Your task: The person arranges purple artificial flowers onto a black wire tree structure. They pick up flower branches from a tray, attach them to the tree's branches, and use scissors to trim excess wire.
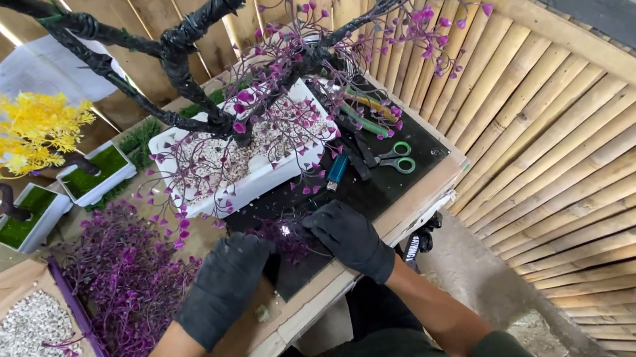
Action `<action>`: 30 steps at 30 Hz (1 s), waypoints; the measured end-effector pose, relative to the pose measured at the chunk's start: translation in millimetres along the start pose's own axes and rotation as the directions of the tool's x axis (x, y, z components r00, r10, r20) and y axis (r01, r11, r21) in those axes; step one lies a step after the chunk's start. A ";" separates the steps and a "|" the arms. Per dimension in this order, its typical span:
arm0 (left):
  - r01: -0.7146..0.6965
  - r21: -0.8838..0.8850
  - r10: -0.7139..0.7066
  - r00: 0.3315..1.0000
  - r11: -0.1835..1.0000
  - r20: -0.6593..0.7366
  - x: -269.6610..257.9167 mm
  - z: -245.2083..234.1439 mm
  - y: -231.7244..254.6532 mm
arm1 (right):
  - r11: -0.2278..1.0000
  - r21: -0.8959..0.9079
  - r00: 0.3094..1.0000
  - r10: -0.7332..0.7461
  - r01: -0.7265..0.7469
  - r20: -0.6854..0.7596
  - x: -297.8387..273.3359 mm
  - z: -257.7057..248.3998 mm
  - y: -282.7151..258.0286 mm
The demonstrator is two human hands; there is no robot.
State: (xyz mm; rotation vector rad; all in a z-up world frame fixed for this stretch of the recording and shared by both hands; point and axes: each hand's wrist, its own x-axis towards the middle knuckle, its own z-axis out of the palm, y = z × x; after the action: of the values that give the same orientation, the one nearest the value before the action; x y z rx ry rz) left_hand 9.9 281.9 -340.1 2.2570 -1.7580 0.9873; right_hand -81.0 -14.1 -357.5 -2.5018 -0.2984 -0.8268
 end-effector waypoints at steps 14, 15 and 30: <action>0.210 -0.123 -0.206 0.978 0.970 0.044 16.3 34.5 -12.8 | 0.995 -0.086 0.998 0.044 -0.047 -0.034 9.3 -17.4 -14.8; 0.239 -0.129 -0.231 0.970 0.962 0.078 17.4 31.7 -11.4 | 0.993 -0.080 0.996 0.079 -0.082 -0.041 9.7 -16.3 -15.0; 0.325 -0.477 -0.185 0.930 0.817 0.317 109.7 -56.5 -8.0 | 0.816 0.572 0.985 0.155 -0.084 -0.078 24.5 -54.4 -36.4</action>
State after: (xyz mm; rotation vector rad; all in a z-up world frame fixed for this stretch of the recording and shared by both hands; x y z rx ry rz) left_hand 6.1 220.0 -233.1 2.2284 -1.4965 0.1279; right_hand -101.4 -9.2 -290.8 -1.8812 -0.2902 -0.7058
